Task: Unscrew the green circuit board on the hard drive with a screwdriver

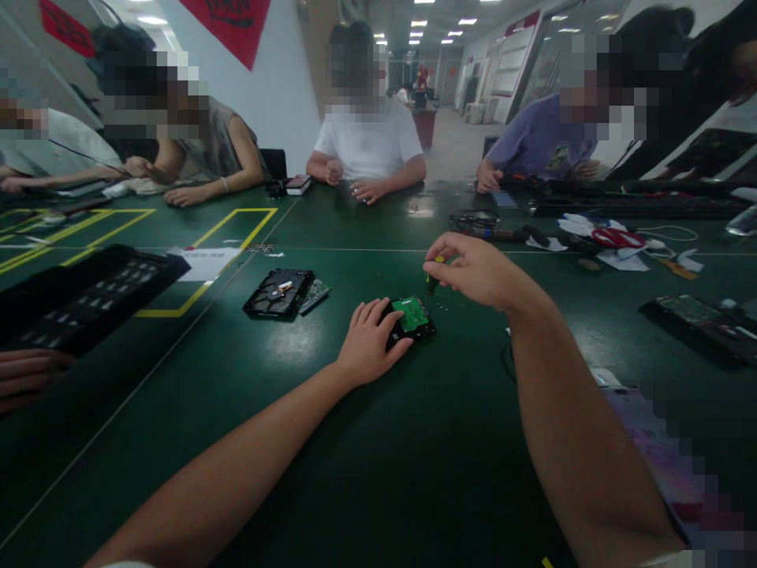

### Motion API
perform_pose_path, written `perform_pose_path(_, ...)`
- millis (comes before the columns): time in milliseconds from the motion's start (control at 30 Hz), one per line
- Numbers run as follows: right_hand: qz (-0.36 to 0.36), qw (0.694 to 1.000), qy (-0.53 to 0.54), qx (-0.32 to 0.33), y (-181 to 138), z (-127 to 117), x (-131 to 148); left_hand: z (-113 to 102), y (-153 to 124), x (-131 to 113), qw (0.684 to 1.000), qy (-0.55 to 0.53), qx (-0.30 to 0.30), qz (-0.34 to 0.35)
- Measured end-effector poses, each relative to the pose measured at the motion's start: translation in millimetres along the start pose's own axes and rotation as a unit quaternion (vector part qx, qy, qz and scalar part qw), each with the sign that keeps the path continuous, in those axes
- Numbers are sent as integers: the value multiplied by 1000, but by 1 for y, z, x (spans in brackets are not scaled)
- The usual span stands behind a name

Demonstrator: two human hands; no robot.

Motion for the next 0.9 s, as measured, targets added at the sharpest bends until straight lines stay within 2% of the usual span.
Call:
perform_pose_path(200, -18, 999, -42, -11, 2, -1, 0, 0, 0, 0, 1000, 5, -4, 2)
perform_pose_path(333, -12, 999, -29, -13, 3, 1, 0, 0, 0, 0, 1000, 1, -2, 1)
perform_pose_path(467, -3, 996, 85, 12, 5, 8, -7, -1, 0, 0, 1000, -4, -2, -1)
perform_pose_path(600, 44, 973, 225, 34, 6, 14, -10, -2, 0, -1, 1000, -7, -1, -1)
perform_pose_path(767, 104, 962, 250, 33, 4, 17, -2, -3, 0, -1, 1000, -16, 1, -3)
perform_pose_path(900, 125, 950, 285, 25, 2, 17, 1, -3, 0, -1, 1000, -20, 3, -4)
Point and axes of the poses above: each hand's wrist, its own y-axis towards the middle knuckle, its own z-axis out of the palm, x = y × z, the point moved 2 cm from there along y, towards the middle knuckle, and after that the axes turned 11 degrees about -z, right-handed, at the moved point
